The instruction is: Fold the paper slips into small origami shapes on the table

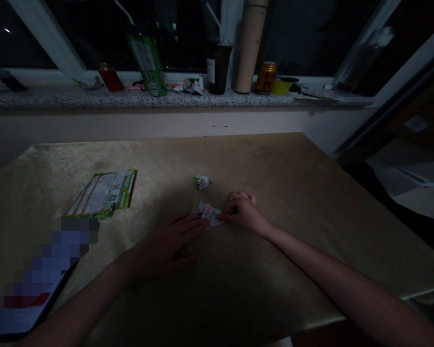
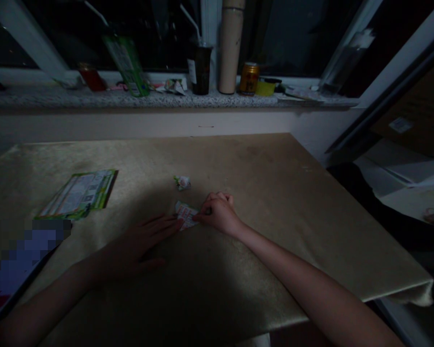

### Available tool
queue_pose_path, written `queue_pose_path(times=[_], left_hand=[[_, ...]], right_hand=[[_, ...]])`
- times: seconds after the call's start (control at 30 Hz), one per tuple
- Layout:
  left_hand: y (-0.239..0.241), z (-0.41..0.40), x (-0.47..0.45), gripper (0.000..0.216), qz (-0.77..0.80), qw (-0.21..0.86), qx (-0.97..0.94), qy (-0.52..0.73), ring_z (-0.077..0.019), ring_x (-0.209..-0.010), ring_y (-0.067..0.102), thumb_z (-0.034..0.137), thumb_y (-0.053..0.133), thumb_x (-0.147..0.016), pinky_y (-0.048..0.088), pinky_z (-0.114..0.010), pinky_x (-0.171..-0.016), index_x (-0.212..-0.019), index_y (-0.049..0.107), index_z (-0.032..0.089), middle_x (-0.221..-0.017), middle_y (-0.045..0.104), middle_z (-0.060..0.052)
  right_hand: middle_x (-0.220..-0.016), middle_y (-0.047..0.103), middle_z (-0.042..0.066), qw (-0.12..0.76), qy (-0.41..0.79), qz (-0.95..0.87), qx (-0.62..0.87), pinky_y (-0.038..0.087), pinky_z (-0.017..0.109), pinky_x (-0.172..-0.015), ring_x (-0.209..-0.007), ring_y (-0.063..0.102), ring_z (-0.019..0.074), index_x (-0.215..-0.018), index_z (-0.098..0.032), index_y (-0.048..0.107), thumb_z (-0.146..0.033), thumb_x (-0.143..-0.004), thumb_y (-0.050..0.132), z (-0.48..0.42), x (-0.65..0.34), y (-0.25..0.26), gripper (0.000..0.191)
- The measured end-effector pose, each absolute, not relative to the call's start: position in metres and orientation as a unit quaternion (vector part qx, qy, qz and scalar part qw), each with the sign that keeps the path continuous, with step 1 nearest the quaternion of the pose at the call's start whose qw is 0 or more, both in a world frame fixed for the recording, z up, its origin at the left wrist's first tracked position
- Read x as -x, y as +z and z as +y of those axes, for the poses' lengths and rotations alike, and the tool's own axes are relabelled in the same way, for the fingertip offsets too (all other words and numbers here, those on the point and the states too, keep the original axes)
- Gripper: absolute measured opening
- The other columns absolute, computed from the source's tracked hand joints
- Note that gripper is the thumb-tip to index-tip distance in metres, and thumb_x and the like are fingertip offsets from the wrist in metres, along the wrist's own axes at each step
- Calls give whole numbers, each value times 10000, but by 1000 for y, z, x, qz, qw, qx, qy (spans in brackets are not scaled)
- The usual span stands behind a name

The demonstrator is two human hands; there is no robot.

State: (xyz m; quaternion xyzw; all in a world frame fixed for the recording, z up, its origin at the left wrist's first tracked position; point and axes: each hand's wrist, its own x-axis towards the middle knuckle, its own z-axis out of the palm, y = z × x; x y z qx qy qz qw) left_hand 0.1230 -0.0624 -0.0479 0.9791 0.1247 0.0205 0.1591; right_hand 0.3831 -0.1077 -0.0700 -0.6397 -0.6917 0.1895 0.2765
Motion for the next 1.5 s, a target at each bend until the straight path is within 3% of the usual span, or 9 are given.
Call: queue_pose_path(times=[0.13,0.47,0.73,0.93,1.17,1.5], left_hand=[[-46,-64,-126,633,117,140,-983,16,-298,-1350,318,521,479,-913,222,-489,-1108,-1467,255,312,-1494,343,-38],[-49,-67,-126,612,123,112,-986,24,-289,-1346,325,528,472,-913,214,-484,-1111,-1451,307,289,-1481,365,-53],[-48,-72,-130,653,127,105,-986,-2,-258,-1375,270,529,400,-941,209,-433,-1117,-1488,189,241,-1520,284,-53],[-47,-74,-132,648,130,92,-987,-13,-268,-1374,270,540,401,-936,203,-440,-1110,-1483,209,250,-1520,285,-55],[-47,-73,-131,615,127,102,-987,13,-275,-1355,303,522,424,-937,191,-465,-1109,-1473,238,284,-1498,336,-31],[-48,-73,-132,562,134,100,-986,26,-278,-1368,280,454,429,-955,145,-496,-1127,-1467,259,296,-1516,292,-52]], right_hand=[[-783,623,-15,263,183,-692,647,206,337,-805,-867,508,172,-624,-199,651,-432,-755,720,-107,-382,-70,276],[-782,635,-10,277,189,-683,649,209,344,-809,-874,522,181,-611,-200,655,-421,-729,743,-107,-382,-70,266],[-794,626,-16,267,179,-683,656,201,337,-808,-884,512,179,-617,-196,641,-369,-725,754,-107,-380,-68,233],[-746,588,-27,265,175,-681,660,213,311,-765,-815,499,165,-703,-193,605,-375,-703,763,-107,-380,-66,241],[-794,598,-12,254,160,-700,648,214,321,-792,-880,495,180,-706,-196,594,-383,-766,707,-111,-380,-65,227],[-849,534,14,200,162,-709,656,218,343,-790,-904,445,204,-674,-184,560,-557,-664,731,-111,-374,-60,411]])
